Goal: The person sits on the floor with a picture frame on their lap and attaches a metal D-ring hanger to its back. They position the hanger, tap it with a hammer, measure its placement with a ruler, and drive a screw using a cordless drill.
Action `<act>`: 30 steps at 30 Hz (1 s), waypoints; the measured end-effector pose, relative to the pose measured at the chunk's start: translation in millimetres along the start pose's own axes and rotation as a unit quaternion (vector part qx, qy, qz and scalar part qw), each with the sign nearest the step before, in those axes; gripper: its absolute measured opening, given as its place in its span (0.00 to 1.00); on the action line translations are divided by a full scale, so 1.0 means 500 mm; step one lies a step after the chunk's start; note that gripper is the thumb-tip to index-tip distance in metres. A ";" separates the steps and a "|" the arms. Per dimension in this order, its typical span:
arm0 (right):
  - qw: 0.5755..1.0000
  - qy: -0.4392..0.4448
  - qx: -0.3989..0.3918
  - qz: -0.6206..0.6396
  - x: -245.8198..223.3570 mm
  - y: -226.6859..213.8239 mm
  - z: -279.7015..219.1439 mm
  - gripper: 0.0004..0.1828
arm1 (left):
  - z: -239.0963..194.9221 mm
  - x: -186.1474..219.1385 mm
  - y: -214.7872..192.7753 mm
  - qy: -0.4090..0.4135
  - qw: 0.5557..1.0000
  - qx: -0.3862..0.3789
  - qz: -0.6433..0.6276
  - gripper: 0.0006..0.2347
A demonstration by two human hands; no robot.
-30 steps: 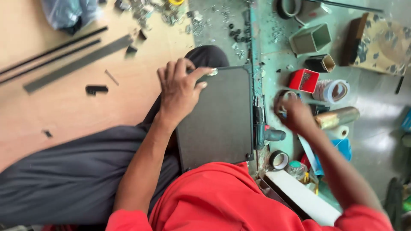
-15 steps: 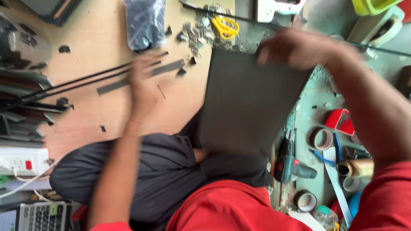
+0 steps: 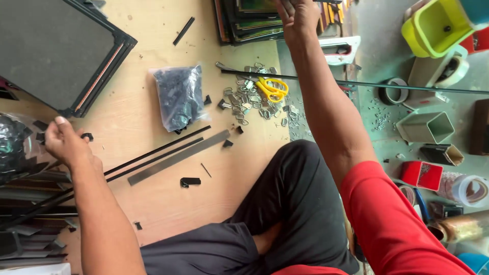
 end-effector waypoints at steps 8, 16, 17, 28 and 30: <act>0.965 0.162 0.074 -0.191 0.003 0.006 -0.059 0.13 | 0.060 -0.098 0.004 0.020 0.996 0.021 -0.080 0.11; 0.875 0.064 -0.041 -0.479 -0.052 -0.027 -0.412 0.21 | 0.032 -0.007 0.032 0.036 0.995 0.035 -0.088 0.09; 0.839 0.036 -0.056 -0.539 -0.053 -0.042 -0.488 0.17 | 0.038 -0.015 0.040 0.027 0.994 0.038 -0.103 0.08; 0.622 -0.256 0.062 -0.737 -0.054 0.031 -0.887 0.16 | 0.029 0.238 -0.003 0.336 0.933 0.044 -0.126 0.04; 0.618 -0.263 0.053 -0.739 -0.071 0.056 -0.888 0.18 | -0.053 0.350 -0.038 0.421 0.905 0.021 -0.059 0.05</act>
Point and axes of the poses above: each hand's wrist, its own z-axis towards the middle knuckle, its own y-axis out of the palm, x = y × z, the point moved 2 cm from there along z, towards the middle knuckle, and after that the axes turned 15 degrees about y, right-handed, at the moved point
